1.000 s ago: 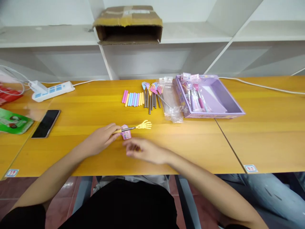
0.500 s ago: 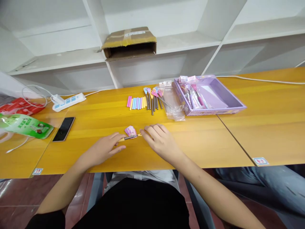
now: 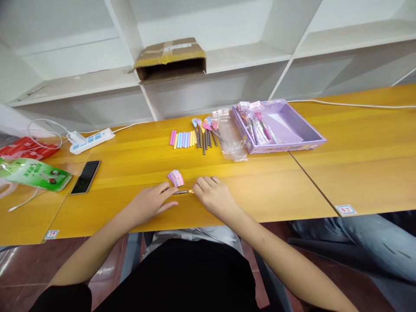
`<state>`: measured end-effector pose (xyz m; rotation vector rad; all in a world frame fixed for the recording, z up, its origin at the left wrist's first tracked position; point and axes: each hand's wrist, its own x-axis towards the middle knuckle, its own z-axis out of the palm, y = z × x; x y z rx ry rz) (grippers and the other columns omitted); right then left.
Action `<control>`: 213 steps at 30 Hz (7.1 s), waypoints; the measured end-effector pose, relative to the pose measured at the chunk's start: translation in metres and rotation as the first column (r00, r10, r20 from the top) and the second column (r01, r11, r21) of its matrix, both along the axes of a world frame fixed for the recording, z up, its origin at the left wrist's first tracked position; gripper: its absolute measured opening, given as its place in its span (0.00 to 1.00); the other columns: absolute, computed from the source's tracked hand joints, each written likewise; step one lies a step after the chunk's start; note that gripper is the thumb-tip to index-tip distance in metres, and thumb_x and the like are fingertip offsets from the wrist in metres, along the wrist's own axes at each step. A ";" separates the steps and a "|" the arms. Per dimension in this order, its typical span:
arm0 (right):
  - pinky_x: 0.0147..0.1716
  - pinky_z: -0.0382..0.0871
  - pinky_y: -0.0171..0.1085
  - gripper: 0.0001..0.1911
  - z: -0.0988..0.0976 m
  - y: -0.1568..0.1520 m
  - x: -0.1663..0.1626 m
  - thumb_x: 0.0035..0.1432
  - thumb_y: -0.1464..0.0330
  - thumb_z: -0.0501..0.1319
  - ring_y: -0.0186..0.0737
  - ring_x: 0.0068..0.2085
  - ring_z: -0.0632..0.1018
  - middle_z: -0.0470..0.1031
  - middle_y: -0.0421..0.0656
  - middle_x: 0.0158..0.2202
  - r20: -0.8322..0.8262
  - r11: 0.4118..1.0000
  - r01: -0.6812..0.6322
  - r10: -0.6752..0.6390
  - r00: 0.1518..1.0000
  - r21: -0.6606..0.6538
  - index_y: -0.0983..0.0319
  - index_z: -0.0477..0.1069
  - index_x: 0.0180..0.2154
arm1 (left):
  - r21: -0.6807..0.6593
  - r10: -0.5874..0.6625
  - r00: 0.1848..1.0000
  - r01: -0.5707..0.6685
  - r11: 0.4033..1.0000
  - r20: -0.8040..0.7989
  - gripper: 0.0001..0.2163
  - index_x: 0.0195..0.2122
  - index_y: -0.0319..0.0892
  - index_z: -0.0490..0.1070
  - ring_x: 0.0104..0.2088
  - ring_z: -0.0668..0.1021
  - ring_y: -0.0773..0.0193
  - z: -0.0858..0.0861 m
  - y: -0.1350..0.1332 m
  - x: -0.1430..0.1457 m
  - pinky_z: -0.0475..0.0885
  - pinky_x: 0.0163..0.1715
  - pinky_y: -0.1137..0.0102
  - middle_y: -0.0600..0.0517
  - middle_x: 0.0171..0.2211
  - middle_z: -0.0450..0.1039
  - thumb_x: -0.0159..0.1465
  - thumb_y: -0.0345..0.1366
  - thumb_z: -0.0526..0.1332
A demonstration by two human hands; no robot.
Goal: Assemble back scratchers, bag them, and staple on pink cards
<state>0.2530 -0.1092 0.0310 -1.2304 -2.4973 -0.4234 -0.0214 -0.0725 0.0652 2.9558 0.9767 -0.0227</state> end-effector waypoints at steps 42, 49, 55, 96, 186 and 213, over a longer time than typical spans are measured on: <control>0.50 0.78 0.46 0.10 -0.073 -0.036 0.223 0.71 0.60 0.62 0.52 0.48 0.83 0.80 0.51 0.48 -0.370 0.882 0.438 -0.471 0.801 -0.173 0.55 0.78 0.49 | 0.115 0.361 0.931 -0.366 0.924 0.057 0.24 0.55 0.47 0.81 0.46 0.80 0.50 -0.049 0.034 -0.168 0.77 0.52 0.55 0.43 0.43 0.78 0.80 0.49 0.46; 0.51 0.80 0.47 0.12 -0.075 -0.041 0.214 0.72 0.58 0.61 0.51 0.45 0.86 0.84 0.49 0.45 -0.430 0.874 0.451 -0.483 0.763 -0.181 0.55 0.81 0.42 | -0.034 0.345 0.934 -0.343 0.939 0.093 0.25 0.63 0.46 0.77 0.45 0.82 0.51 -0.056 0.027 -0.173 0.78 0.50 0.57 0.44 0.44 0.79 0.80 0.51 0.46; 0.53 0.81 0.48 0.11 -0.076 -0.048 0.222 0.73 0.61 0.60 0.51 0.45 0.87 0.85 0.47 0.45 -0.454 0.888 0.401 -0.459 0.764 -0.224 0.53 0.82 0.44 | -0.018 0.311 0.944 -0.311 0.950 0.115 0.22 0.57 0.48 0.79 0.50 0.84 0.52 -0.063 0.013 -0.172 0.79 0.54 0.58 0.46 0.52 0.83 0.81 0.49 0.48; 0.44 0.72 0.44 0.05 -0.067 -0.037 0.007 0.73 0.73 0.62 0.45 0.43 0.77 0.80 0.48 0.43 -0.381 0.996 -0.040 0.006 0.925 -0.080 0.60 0.74 0.49 | 0.126 0.076 0.960 -0.113 0.986 0.269 0.13 0.54 0.50 0.79 0.28 0.75 0.66 -0.083 -0.031 0.003 0.61 0.28 0.68 0.53 0.34 0.76 0.80 0.43 0.55; 0.57 0.83 0.50 0.20 -0.077 -0.061 0.121 0.76 0.69 0.57 0.49 0.55 0.83 0.74 0.52 0.63 -0.350 0.935 0.259 -0.333 0.875 -0.243 0.53 0.77 0.64 | 0.193 0.037 0.950 -0.101 0.976 0.311 0.08 0.51 0.42 0.77 0.34 0.79 0.64 -0.070 -0.021 -0.100 0.74 0.36 0.69 0.51 0.36 0.78 0.79 0.34 0.59; 0.45 0.80 0.45 0.17 -0.037 -0.047 -0.003 0.73 0.76 0.58 0.52 0.51 0.76 0.81 0.54 0.54 -0.056 0.997 0.036 -0.040 0.998 -0.073 0.68 0.76 0.60 | 0.053 0.115 0.910 -0.148 0.988 0.398 0.12 0.53 0.43 0.76 0.31 0.77 0.66 -0.087 -0.040 -0.019 0.68 0.32 0.70 0.52 0.35 0.77 0.81 0.40 0.54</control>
